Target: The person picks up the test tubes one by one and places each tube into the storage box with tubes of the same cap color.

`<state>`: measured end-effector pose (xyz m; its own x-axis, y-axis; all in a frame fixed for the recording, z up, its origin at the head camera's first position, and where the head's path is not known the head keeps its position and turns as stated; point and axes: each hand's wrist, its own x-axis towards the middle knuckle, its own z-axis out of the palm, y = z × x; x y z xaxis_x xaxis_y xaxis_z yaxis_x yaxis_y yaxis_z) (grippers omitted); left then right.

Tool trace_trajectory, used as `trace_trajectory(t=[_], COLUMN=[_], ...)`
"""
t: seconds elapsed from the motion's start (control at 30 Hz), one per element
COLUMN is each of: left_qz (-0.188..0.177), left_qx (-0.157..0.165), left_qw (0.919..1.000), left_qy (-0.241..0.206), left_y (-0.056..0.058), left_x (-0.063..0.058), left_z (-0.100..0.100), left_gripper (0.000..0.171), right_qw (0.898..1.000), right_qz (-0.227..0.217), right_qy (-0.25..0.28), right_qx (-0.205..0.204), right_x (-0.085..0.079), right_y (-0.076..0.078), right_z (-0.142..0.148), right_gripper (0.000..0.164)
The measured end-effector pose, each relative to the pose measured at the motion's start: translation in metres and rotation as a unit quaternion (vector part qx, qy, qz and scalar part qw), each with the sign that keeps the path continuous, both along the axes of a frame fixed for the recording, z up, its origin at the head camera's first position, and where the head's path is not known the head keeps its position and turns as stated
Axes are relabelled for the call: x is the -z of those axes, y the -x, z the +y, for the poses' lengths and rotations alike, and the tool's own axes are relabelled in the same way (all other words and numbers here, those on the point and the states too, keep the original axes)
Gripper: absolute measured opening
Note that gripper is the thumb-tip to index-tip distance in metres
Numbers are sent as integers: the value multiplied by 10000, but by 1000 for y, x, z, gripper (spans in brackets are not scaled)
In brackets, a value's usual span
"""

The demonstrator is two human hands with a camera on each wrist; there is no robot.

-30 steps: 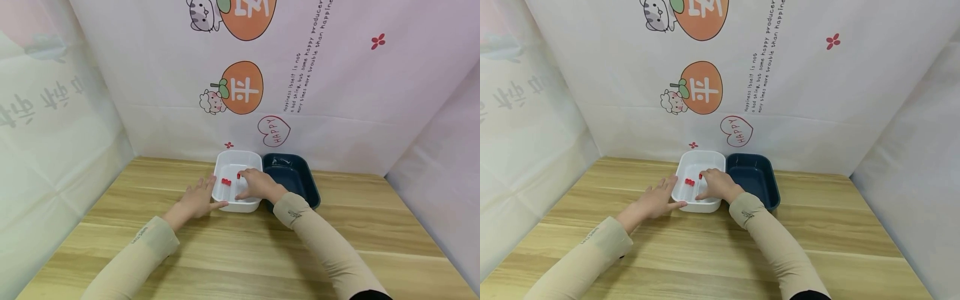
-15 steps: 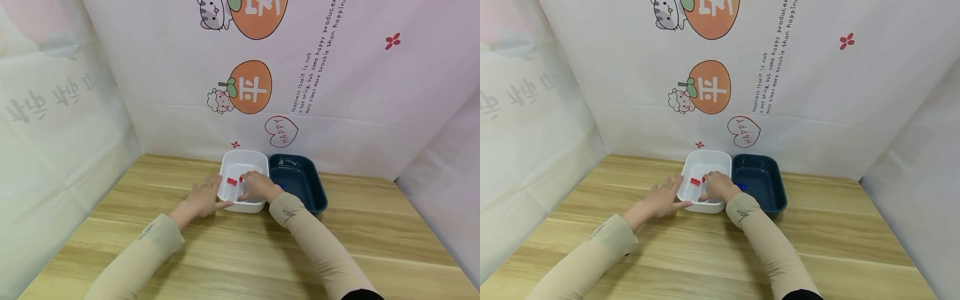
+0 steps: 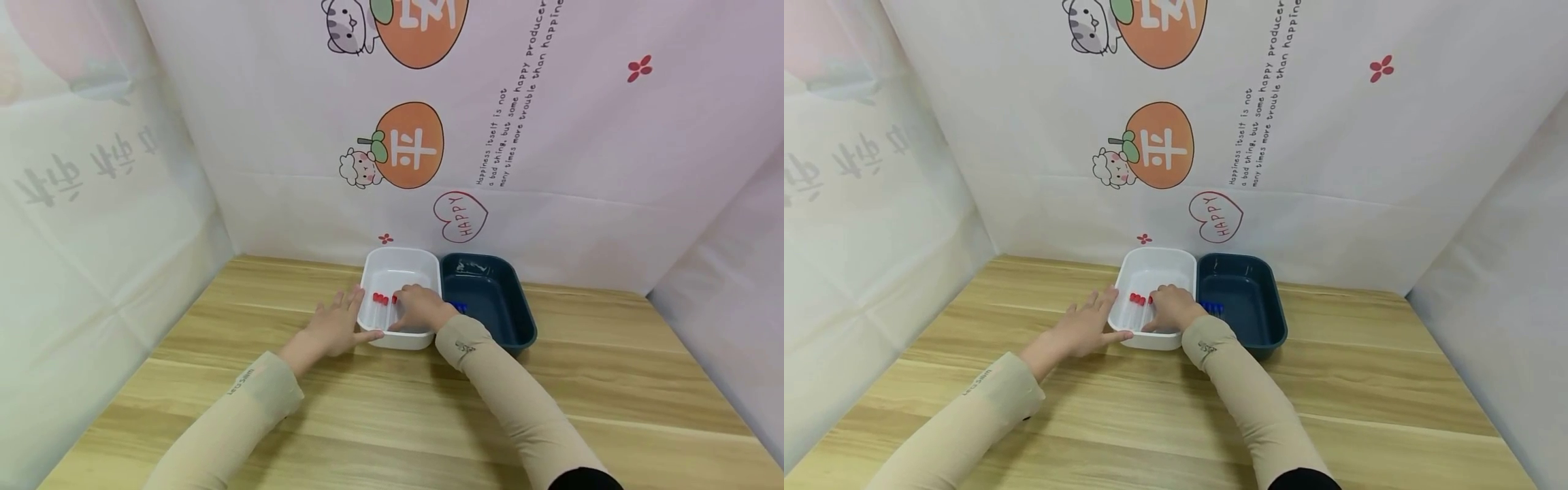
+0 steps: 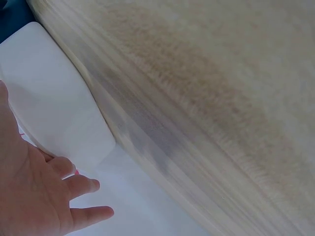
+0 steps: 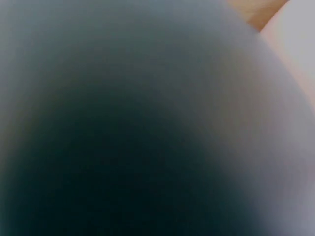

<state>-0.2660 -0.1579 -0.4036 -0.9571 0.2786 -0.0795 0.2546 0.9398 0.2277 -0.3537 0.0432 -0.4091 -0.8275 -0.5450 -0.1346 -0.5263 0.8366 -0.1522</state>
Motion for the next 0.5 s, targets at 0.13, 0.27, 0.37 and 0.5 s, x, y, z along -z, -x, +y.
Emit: trace_trajectory(t=[0.13, 0.27, 0.37, 0.5], left_qz=[18, 35, 28, 65], left_qx=[6, 31, 40, 45], left_qw=[10000, 10000, 10000, 10000], left_qy=[-2, 3, 36, 54], left_y=[0, -1, -1, 0], left_x=[-1, -3, -3, -2], left_z=[1, 1, 1, 1], left_gripper=[106, 105, 105, 105], right_qw=[10000, 9998, 9997, 9996], right_qz=[-68, -147, -192, -237], right_qy=[-5, -8, -30, -51], right_qx=[44, 108, 136, 150], right_x=[-1, -3, -3, -3], right_y=[-1, -2, -3, -3], right_z=[-2, -3, -5, -6], right_gripper=[77, 76, 75, 75])
